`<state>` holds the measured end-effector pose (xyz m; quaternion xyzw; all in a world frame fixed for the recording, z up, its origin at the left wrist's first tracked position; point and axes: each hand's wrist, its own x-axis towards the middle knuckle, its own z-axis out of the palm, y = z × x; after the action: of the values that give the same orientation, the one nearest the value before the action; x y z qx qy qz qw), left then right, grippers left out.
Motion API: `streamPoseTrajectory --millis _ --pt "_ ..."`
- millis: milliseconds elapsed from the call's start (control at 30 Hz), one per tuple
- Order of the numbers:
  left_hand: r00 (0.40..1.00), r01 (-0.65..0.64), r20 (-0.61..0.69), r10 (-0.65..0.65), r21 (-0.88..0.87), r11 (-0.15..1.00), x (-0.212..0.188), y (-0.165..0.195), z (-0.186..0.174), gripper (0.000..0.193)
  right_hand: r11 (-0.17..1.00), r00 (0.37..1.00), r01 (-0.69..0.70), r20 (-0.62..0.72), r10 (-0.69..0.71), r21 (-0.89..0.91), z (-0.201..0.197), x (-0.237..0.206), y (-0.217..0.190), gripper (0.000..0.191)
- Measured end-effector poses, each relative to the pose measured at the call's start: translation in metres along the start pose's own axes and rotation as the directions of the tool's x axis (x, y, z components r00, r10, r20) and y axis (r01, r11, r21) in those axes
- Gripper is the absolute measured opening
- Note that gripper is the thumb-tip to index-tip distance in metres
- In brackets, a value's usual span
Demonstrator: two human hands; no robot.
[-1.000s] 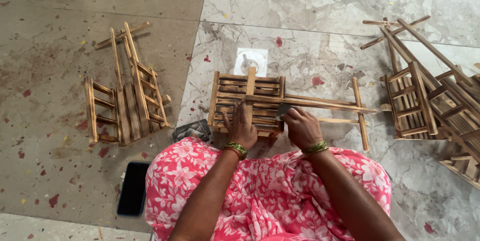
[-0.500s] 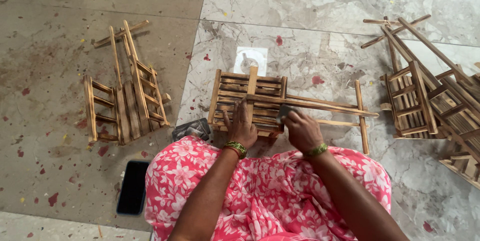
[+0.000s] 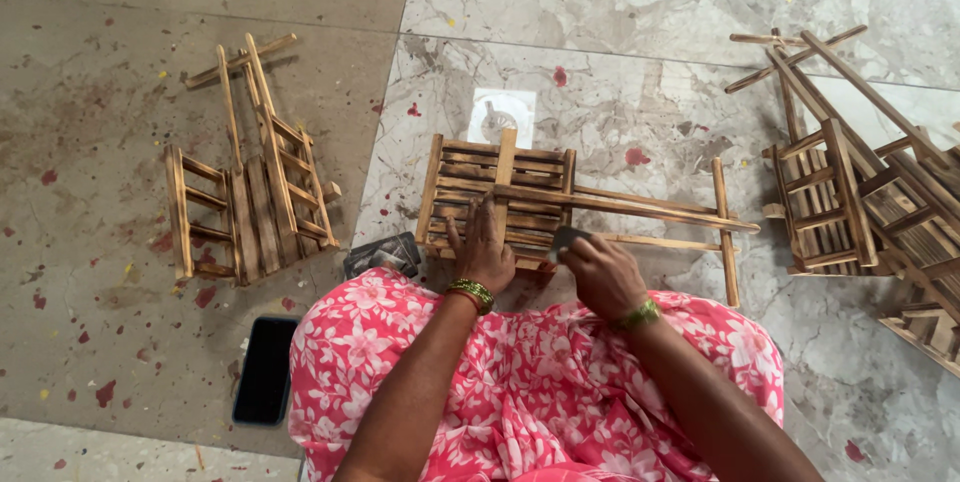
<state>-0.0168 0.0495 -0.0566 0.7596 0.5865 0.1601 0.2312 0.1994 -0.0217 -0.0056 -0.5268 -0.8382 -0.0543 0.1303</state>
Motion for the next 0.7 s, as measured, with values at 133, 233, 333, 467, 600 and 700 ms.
streamPoseTrajectory --millis 133,233,333,467,600,700 --pt "1.0 0.003 0.0 -0.003 0.014 1.0 -0.001 -0.001 0.001 0.093 0.999 0.998 -0.035 -0.053 0.035 -0.004 0.006 0.004 0.003 0.019" --pt "1.0 -0.012 0.008 0.012 0.019 1.0 0.001 0.0 -0.001 0.093 0.989 0.989 -0.15 -0.02 0.149 -0.019 0.011 0.024 0.013 0.021" --pt "1.0 -0.012 0.017 0.011 0.038 0.999 0.001 0.001 -0.003 0.094 0.994 0.993 -0.112 -0.03 0.111 -0.02 0.01 0.022 0.011 0.02" --pt "1.0 0.007 0.025 -0.008 0.03 1.0 0.001 0.0 -0.002 0.096 1.0 0.997 -0.009 -0.075 0.009 -0.006 0.004 0.002 -0.001 0.019" --pt "1.0 -0.015 0.012 0.014 0.05 0.999 0.001 0.0 -0.001 0.092 0.992 0.991 -0.122 -0.057 0.123 0.013 0.005 0.019 0.007 0.019" --pt "0.999 -0.036 -0.032 0.037 0.037 0.999 0.001 0.002 -0.002 0.094 0.969 0.977 -0.202 -0.035 0.209 0.141 0.002 0.035 0.023 0.017"
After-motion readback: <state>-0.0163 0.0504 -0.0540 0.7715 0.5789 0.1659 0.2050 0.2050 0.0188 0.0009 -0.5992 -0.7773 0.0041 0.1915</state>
